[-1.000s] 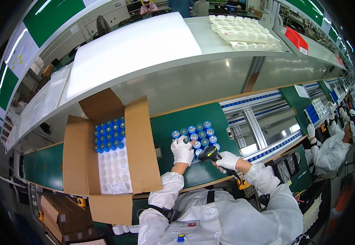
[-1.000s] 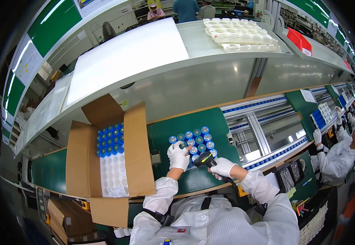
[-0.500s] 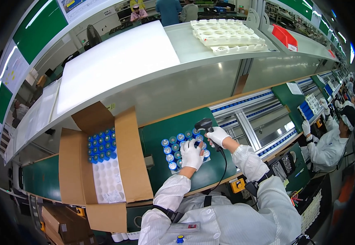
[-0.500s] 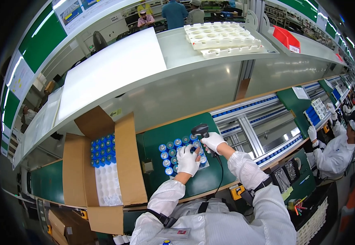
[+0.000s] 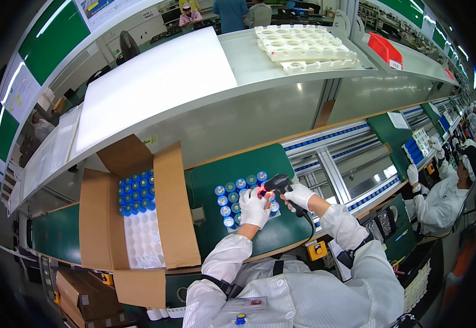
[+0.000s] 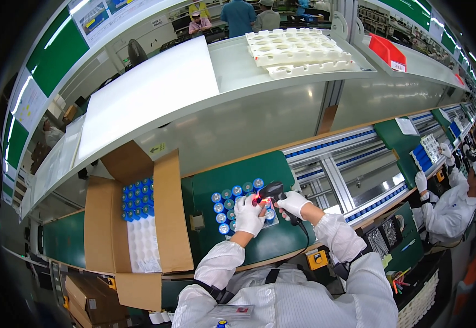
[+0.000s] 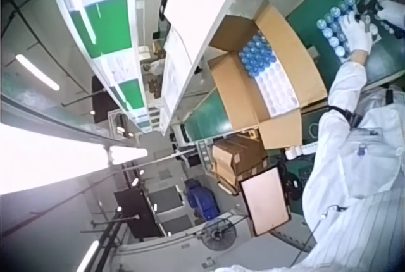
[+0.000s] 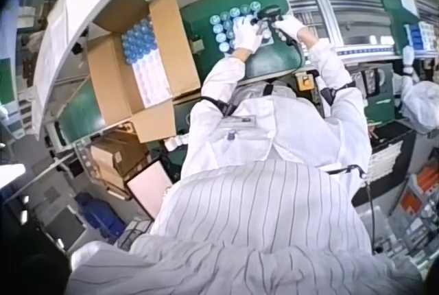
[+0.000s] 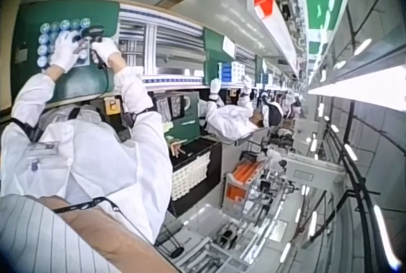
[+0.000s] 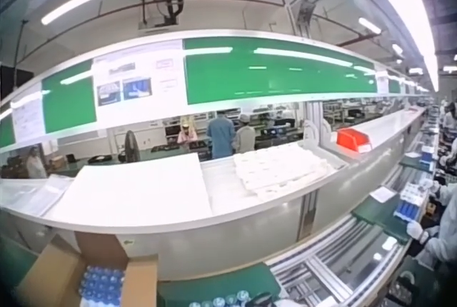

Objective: The person removes batteries from a box, places them into a tray, and scans them with a handheld scanner. They then print and apply labels to the batteries before moving the tray aside and starting the process again with a new tray.

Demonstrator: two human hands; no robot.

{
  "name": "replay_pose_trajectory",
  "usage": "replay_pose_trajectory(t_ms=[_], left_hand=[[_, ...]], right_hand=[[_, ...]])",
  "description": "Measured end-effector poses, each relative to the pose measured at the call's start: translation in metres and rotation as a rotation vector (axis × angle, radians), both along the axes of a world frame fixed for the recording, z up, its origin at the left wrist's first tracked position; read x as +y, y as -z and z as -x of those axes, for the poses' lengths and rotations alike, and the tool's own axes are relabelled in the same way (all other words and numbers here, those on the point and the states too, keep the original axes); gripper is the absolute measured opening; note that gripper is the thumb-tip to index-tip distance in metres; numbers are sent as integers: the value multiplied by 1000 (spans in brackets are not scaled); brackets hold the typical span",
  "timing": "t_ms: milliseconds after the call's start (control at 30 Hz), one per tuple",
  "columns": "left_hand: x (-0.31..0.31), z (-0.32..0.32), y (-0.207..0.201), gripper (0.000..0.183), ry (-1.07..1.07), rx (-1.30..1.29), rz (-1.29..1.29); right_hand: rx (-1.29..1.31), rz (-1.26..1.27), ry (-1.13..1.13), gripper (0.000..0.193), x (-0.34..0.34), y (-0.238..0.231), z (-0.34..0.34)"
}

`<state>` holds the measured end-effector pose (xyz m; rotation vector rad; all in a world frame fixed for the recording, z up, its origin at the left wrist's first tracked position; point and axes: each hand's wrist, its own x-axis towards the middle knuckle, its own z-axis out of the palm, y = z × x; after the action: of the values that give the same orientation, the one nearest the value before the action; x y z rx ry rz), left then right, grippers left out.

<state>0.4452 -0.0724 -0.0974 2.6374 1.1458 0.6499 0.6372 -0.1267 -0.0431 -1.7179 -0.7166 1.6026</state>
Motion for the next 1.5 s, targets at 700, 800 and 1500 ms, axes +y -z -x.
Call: replay_pose_trajectory(t_ms=[700, 800, 1500], left_hand=[[7, -5, 9, 33, -150, -74, 107], [13, 5, 7, 36, -77, -386, 43], [-376, 324, 114, 20, -1193, -737, 422]], right_hand=[[64, 49, -121, 11, -71, 3, -7], [21, 35, -205, 14, -73, 9, -5], [-291, -221, -1197, 45, -83, 84, 289]])
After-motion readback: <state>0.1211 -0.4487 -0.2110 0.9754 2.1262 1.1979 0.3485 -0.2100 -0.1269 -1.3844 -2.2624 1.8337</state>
